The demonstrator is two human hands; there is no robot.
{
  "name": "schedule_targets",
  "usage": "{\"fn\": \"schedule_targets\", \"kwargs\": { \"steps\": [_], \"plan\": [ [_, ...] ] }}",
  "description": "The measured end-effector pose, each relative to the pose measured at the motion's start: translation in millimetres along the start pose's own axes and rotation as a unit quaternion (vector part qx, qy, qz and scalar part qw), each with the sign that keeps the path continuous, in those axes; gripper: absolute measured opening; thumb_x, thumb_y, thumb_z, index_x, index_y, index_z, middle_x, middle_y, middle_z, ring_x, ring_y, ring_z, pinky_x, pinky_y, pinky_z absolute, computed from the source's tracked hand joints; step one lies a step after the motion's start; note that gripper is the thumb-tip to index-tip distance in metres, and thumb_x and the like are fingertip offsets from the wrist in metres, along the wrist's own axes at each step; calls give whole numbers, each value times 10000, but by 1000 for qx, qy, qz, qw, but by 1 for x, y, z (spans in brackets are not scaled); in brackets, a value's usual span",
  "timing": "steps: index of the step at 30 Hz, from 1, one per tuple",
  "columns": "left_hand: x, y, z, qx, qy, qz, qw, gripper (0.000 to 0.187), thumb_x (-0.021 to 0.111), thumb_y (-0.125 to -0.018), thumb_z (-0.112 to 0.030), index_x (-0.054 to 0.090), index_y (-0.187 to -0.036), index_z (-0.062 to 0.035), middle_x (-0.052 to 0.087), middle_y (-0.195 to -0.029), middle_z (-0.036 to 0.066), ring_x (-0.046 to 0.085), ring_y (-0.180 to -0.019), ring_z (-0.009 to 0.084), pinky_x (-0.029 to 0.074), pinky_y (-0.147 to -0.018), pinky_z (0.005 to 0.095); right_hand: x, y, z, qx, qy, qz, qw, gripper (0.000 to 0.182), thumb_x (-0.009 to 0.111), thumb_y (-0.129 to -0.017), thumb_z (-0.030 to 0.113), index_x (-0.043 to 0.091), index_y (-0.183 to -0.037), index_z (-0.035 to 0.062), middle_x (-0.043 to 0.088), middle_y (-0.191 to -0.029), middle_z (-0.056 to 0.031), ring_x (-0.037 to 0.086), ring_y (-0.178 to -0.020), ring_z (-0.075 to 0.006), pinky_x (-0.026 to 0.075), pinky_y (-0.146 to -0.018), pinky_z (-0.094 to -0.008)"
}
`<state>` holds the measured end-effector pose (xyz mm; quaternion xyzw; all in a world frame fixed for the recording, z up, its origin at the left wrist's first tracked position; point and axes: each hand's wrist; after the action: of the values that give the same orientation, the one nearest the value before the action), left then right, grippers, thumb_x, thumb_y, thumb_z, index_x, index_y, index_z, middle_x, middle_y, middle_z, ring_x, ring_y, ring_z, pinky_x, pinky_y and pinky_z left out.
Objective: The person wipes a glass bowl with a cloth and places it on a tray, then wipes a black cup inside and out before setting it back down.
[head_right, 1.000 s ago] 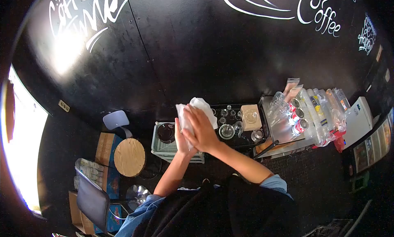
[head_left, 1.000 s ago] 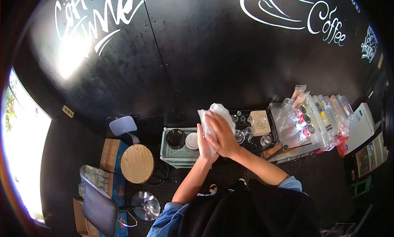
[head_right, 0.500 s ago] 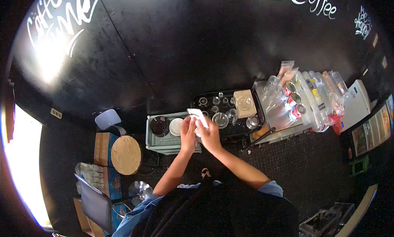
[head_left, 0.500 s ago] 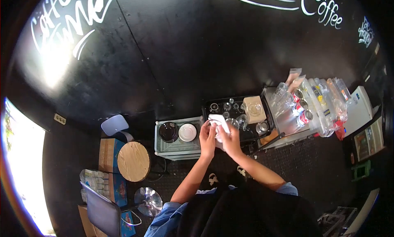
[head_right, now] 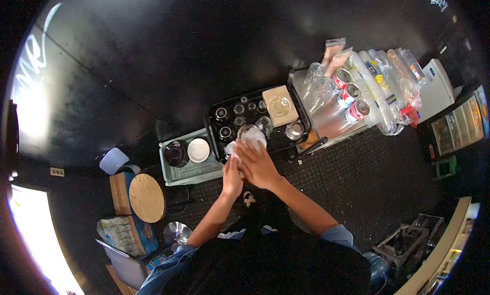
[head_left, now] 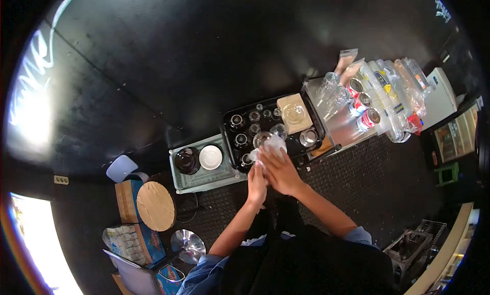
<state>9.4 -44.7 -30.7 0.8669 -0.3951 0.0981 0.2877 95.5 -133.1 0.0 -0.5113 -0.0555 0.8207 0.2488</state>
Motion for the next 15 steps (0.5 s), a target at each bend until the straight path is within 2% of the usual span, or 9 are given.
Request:
{"fn": "schedule_targets", "kwargs": {
  "steps": [1, 3, 5, 7, 8, 11, 12, 13, 15],
  "plan": [
    [7, -5, 1, -6, 33, -41, 999, 366, 341, -957, -291, 463, -1157, -10, 552, -963, 54, 548, -869, 122, 462, -675, 261, -1, 8, -3, -17, 9, 30, 999, 525, 522, -798, 141, 372, -1286, 17, 350, -1357, -160, 337, -1248, -326, 257, -1013, -463],
    [11, -16, -4, -62, 27, -8, 998, 379, 338, -956, -296, 471, -1139, 9, 563, -970, 66, 564, -848, 146, 470, -672, 286, 0, 23, -19, -22, -4, 25, 999, 526, 555, -769, 128, 405, -1261, 16, 389, -1327, -151, 366, -1231, -308, 282, -1007, -445],
    [13, -31, 11, -49, 63, 13, 997, 408, 336, -956, -310, 470, -1138, 29, 575, -969, 79, 580, -820, 161, 483, -663, 301, -3, 36, -42, -33, -18, 19, 999, 527, 587, -740, 115, 438, -1235, 14, 428, -1298, -141, 395, -1213, -291, 307, -1002, -426],
    [21, -40, 12, -102, 38, 85, 990, 420, 332, -956, -314, 466, -1149, 33, 583, -971, 93, 590, -806, 178, 493, -664, 299, -12, 48, -69, -102, 9, 5, 995, 506, 632, -670, 64, 512, -1159, 15, 508, -1211, -119, 457, -1161, -266, 356, -985, -395],
    [27, -46, 14, -103, 39, 83, 990, 420, 332, -956, -314, 466, -1149, 33, 583, -971, 93, 590, -806, 178, 493, -664, 299, -21, 49, -74, -100, 20, 9, 995, 380, 595, -716, 64, 566, -1092, 20, 556, -1155, -85, 505, -1108, -231, 391, -965, -380],
    [43, -68, 20, -102, -65, 81, 989, 432, 346, -951, -318, 460, -1151, 48, 608, -991, 135, 607, -798, 191, 506, -672, 297, -29, 57, -100, -121, -6, 0, 993, 376, 595, -710, 50, 571, -1084, 31, 561, -1142, -74, 508, -1107, -222, 414, -943, -367],
    [46, -80, 25, -72, -125, 89, 986, 434, 364, -943, -323, 450, -1136, 56, 615, -985, 159, 629, -771, 211, 525, -616, 300, -31, 57, -106, -104, -36, -26, 994, 373, 584, -697, 23, 584, -1070, 43, 598, -1064, -64, 549, -1048, -240, 455, -884, -367],
    [48, -88, 30, -73, -128, 86, 985, 434, 364, -943, -323, 450, -1136, 56, 615, -985, 159, 629, -771, 211, 525, -616, 300, -34, 56, -114, -103, -39, -27, 994, 373, 584, -697, 23, 584, -1070, 43, 598, -1064, -64, 549, -1048, -240, 455, -884, -367],
    [64, -105, 26, -59, -151, 61, 985, 414, 370, -938, -327, 450, -1097, 47, 620, -960, 172, 645, -736, 239, 536, -537, 302, -41, 54, -129, 2, -143, -69, 987, 310, 597, -682, -25, 618, -988, 21, 638, -942, -61, 615, -899, -198, 495, -782, -320]
  ]
}}
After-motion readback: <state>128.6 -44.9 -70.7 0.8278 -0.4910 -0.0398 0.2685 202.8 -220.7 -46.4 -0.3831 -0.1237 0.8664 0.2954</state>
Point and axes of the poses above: each hand's wrist, its own y-axis away from the middle knuckle, its own x-axis out of the palm, z = x × y
